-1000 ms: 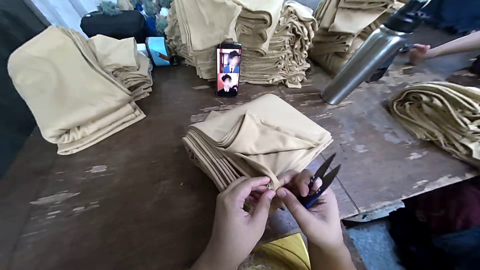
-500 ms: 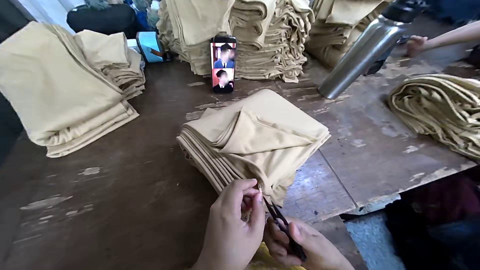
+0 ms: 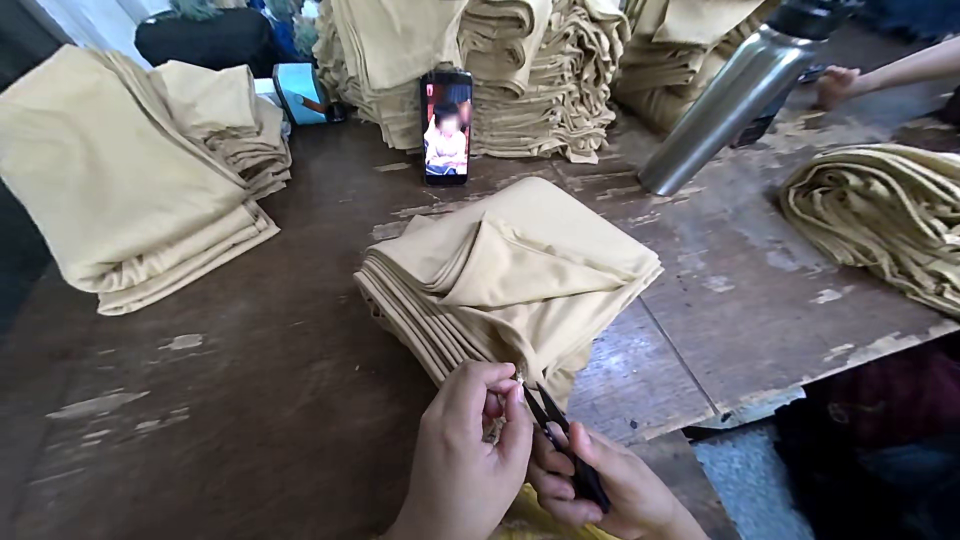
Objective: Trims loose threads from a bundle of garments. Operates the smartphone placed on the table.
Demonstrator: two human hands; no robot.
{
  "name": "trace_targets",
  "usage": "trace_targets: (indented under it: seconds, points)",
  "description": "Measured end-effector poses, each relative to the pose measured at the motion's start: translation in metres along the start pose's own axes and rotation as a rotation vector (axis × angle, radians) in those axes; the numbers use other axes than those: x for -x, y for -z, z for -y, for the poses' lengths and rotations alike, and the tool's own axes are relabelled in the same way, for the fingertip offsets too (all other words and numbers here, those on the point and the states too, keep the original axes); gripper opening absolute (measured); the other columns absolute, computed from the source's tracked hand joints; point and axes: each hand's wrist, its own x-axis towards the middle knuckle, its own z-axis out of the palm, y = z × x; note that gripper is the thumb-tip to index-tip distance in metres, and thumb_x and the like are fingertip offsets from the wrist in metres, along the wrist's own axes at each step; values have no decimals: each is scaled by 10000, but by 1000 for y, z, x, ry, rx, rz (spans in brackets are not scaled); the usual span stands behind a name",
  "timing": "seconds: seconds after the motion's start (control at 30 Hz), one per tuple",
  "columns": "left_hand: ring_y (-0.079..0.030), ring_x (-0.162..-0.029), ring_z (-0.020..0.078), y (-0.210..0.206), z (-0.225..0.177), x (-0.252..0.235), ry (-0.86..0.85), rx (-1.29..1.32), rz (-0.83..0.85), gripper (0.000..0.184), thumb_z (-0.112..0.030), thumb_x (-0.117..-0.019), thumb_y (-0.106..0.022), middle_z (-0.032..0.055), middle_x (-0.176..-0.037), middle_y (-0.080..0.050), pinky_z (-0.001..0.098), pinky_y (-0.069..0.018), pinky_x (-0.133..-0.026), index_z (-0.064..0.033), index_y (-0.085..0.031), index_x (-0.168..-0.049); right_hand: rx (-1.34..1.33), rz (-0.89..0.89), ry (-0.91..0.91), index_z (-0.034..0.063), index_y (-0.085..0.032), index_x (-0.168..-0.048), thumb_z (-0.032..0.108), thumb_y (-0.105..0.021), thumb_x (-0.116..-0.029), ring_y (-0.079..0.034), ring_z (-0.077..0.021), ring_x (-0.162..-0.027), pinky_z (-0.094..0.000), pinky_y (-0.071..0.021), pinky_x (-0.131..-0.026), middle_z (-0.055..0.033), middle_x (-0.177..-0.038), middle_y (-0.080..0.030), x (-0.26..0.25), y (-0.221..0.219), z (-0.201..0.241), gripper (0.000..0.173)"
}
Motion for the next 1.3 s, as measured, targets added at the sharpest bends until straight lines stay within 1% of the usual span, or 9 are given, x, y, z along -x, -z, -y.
trace_targets:
  seconds: [0.23,0.33,0.43,0.57,0.7,0.83,0.93,1.2,1.3]
  points:
    - [-589,-732,-10,-4,4,-1,-58,-17,-26,159,-27,-885,-660,47,-828,-651,101,-506,-675,43,-647,-1028,-35,-56,31,184,-611,-881,545,-502,-1034,-522,42,-578,-101,-411,-502,91,-757,-575,-8,-8,-3,407]
    - [-601,-725,-1,-5,7,-1,-48,-19,-44,164,-23,-879,-660,50,-824,-659,111,-517,-670,51,-650,-1025,67,-127,92,205,-594,-852,540,-482,-1043,-477,54,-563,-100,-367,-484,109,-729,-547,-12,-13,-9,402]
    - [-637,-772,13,-5,8,-1,-17,-3,-26,212,-45,-907,-653,72,-902,-690,136,-546,-685,78,-641,-1079,168,-174,153,223,-599,-857,536,-472,-1049,-463,63,-568,-100,-357,-487,125,-726,-541,-12,-12,-13,389]
    - [-680,-848,33,-4,7,-2,-5,18,-19,249,-44,-922,-678,93,-1000,-724,159,-578,-734,82,-635,-1132,212,-195,159,216,-599,-856,548,-476,-1043,-467,70,-572,-95,-361,-487,129,-734,-546,-12,-12,-12,400]
    - [-683,-823,17,-3,7,-5,-14,4,-12,239,-47,-927,-679,56,-941,-738,151,-576,-736,73,-637,-1130,257,-199,154,215,-598,-856,552,-468,-1044,-466,69,-571,-93,-359,-488,128,-729,-543,-10,-10,-9,407]
    - [-561,-715,-15,-6,8,-6,-41,-54,-24,213,-71,-910,-652,26,-849,-668,105,-469,-636,42,-653,-1091,309,-182,180,219,-576,-866,541,-456,-1054,-453,67,-585,-100,-345,-500,129,-722,-513,-7,-10,-12,391]
    - [-543,-716,-18,-8,8,-6,-53,-54,-38,212,-64,-898,-646,24,-843,-660,99,-441,-623,35,-644,-1085,340,-189,189,224,-580,-878,534,-455,-1056,-455,66,-600,-102,-347,-510,130,-735,-514,-5,-10,-14,379]
    - [-589,-767,5,-4,6,-3,-108,-130,-44,173,-79,-902,-666,28,-848,-696,109,-471,-683,6,-677,-1052,314,-162,156,222,-574,-873,543,-449,-1056,-448,64,-584,-102,-343,-501,127,-720,-510,-9,-8,-10,391]
    - [-594,-772,10,-4,6,-4,-126,-154,-59,159,-75,-900,-662,32,-844,-696,108,-474,-692,6,-680,-1036,307,-166,157,217,-572,-837,522,-455,-1063,-442,63,-575,-104,-329,-492,129,-703,-506,-13,-8,-8,397]
